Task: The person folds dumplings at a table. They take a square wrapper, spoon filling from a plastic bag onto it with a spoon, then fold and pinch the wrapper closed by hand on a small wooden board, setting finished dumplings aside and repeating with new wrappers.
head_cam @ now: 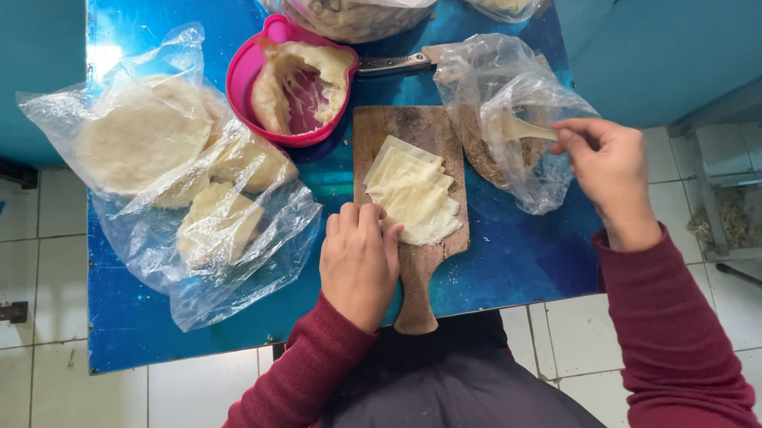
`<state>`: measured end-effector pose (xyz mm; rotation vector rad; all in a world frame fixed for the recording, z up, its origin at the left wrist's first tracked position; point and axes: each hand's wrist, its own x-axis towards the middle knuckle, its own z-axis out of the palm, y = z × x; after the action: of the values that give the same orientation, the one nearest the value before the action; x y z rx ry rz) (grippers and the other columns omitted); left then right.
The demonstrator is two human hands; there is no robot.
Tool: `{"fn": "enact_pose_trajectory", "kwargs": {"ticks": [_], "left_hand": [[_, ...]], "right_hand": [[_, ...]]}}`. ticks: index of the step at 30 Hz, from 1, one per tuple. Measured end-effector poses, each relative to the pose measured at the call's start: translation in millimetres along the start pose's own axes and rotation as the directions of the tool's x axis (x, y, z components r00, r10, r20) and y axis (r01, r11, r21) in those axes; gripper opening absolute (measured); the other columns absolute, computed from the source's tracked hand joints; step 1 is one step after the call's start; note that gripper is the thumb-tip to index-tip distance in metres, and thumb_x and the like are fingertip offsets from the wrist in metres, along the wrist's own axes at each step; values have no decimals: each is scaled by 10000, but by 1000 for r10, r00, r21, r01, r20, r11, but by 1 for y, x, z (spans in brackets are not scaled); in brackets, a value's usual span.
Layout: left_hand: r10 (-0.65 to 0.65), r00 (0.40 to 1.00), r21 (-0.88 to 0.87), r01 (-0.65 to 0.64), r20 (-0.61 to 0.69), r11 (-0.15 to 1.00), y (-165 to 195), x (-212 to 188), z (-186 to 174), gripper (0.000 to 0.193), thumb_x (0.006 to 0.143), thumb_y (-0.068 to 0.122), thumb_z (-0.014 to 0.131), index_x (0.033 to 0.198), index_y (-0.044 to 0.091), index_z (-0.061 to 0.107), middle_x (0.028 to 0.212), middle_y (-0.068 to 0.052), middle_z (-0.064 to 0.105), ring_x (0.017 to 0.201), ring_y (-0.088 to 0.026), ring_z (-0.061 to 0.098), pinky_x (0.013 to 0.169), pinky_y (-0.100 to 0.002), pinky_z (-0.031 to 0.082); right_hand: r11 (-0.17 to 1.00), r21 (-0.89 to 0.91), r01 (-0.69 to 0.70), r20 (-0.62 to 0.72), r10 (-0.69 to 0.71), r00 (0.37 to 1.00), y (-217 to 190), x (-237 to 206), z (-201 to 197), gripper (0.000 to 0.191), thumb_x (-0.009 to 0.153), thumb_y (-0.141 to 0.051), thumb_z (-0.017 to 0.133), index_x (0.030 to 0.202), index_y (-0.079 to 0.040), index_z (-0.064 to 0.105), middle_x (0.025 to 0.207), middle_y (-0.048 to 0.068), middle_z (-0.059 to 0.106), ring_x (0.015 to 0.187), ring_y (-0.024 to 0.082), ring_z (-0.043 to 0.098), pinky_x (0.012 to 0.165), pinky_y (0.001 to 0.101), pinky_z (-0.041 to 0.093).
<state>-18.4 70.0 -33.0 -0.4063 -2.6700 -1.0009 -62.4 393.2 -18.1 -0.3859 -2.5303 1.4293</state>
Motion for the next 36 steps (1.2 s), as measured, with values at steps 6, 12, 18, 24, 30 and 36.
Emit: {"fn": "enact_pose_trajectory", "kwargs": {"ticks": [6, 12, 18, 24, 30, 36], "left_hand": [[-3, 1000, -33, 3, -6, 999, 0, 0, 2, 187, 897, 150, 731, 996, 39, 617, 953, -130, 596, 877, -323, 564, 782, -415, 482], [-8, 998, -60, 5, -56, 998, 5, -1, 4, 179, 852, 104, 730, 977, 59, 610, 961, -111, 604, 898, -308, 580, 780, -402, 488], [-16, 996, -94, 7, -88, 996, 4, -3, 4, 235, 873, 110, 719, 1070, 40, 614, 988, -105, 631, 907, -308, 599, 790, -411, 496], [-47, 997, -104, 40, -63, 994, 2, -4, 3, 178, 904, 117, 722, 1043, 53, 632, 983, -99, 637, 910, -307, 602, 794, -417, 497], [-7, 991, -123, -10, -136, 992, 5, -3, 1, 129, 886, 45, 706, 1005, 65, 661, 1015, -112, 607, 917, -296, 583, 785, -404, 497], [22, 988, -98, -38, -155, 995, 4, -5, 2, 117, 874, 40, 705, 970, 73, 648, 994, -101, 611, 914, -292, 587, 798, -399, 505]], "right_hand": [[939, 320, -128, -45, 150, 988, 15, -11, -16, 172, 1004, -55, 666, 1136, 33, 733, 871, 72, 719, 613, 42, 528, 545, 182, 398], [922, 375, -91, -140, 153, 978, 14, -35, -24, 157, 1024, -42, 660, 1143, 35, 726, 868, 73, 713, 619, 42, 530, 550, 176, 388], [966, 256, -28, -179, 76, 981, 20, -39, -17, 157, 1039, -48, 659, 1149, 37, 731, 876, 77, 714, 633, 39, 520, 553, 179, 373], [890, 445, -98, -110, 162, 981, 18, -39, -22, 173, 1016, -32, 665, 1151, 67, 707, 873, 90, 708, 616, 65, 531, 565, 187, 401], [810, 573, -124, -52, 187, 981, -9, -66, -35, 175, 1018, -21, 652, 1143, 94, 693, 880, 116, 698, 628, 89, 539, 585, 191, 410], [837, 511, -198, 105, 168, 980, -24, -86, -7, 173, 999, -29, 639, 1131, 56, 712, 847, 113, 708, 602, 83, 533, 550, 197, 404]]}}
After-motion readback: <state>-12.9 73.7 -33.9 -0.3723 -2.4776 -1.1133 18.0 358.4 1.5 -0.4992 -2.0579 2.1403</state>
